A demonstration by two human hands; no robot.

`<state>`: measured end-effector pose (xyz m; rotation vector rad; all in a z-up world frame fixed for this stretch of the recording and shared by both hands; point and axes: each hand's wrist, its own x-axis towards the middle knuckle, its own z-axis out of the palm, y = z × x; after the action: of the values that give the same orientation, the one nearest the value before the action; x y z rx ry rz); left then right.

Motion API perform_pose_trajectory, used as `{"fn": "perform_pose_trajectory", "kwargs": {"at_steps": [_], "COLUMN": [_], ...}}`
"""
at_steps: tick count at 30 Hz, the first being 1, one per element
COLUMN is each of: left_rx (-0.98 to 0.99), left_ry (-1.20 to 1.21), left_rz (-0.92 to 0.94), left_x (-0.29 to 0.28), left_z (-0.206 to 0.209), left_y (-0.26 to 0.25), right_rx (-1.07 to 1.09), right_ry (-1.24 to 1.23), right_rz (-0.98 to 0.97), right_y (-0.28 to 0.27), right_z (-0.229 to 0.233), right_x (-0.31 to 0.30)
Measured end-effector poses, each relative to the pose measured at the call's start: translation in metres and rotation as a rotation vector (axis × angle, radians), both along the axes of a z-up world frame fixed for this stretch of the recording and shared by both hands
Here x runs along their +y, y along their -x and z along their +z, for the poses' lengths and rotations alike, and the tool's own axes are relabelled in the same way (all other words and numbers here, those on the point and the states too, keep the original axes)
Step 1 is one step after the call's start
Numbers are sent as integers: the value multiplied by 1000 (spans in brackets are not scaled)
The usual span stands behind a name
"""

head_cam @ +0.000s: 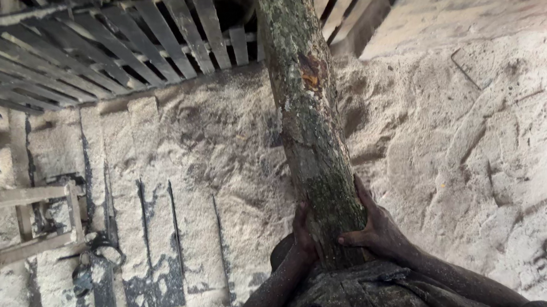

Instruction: The person saws logs into smaller pieces using a vertical bandsaw by pushing the wood into the blade.

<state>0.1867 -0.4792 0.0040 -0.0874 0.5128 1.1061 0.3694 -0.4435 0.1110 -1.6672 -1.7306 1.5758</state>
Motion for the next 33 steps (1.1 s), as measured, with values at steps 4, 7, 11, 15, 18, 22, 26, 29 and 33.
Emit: {"fn": "perform_pose_trajectory", "kwargs": {"at_steps": [4,7,11,15,18,22,26,29,33], "left_rx": [2,-11,-15,-75,32,179,221,235,116], "left_ry": [-27,8,-99,-47,-75,-181,-87,-45,-24], "left_rz": [3,-17,22,1,33,74,61,-5,-55], "left_x": [26,44,64,83,101,120,148,161,187], "left_z": [0,-3,-2,-4,-2,3,13,20,20], "left_y": [4,8,9,11,10,12,14,19,21], "right_rx": [-26,-2,-5,-48,66,33,99,85,174], "right_ry": [-37,107,-28,40,-68,8,-91,-83,-91], "right_rz": [15,-42,7,16,14,-6,23,18,6], "right_y": [7,7,8,7,7,9,12,15,17], "right_z": [-1,-4,-13,-20,-18,-20,-18,-13,-6], "right_x": [25,40,60,82,92,111,136,151,171]}}
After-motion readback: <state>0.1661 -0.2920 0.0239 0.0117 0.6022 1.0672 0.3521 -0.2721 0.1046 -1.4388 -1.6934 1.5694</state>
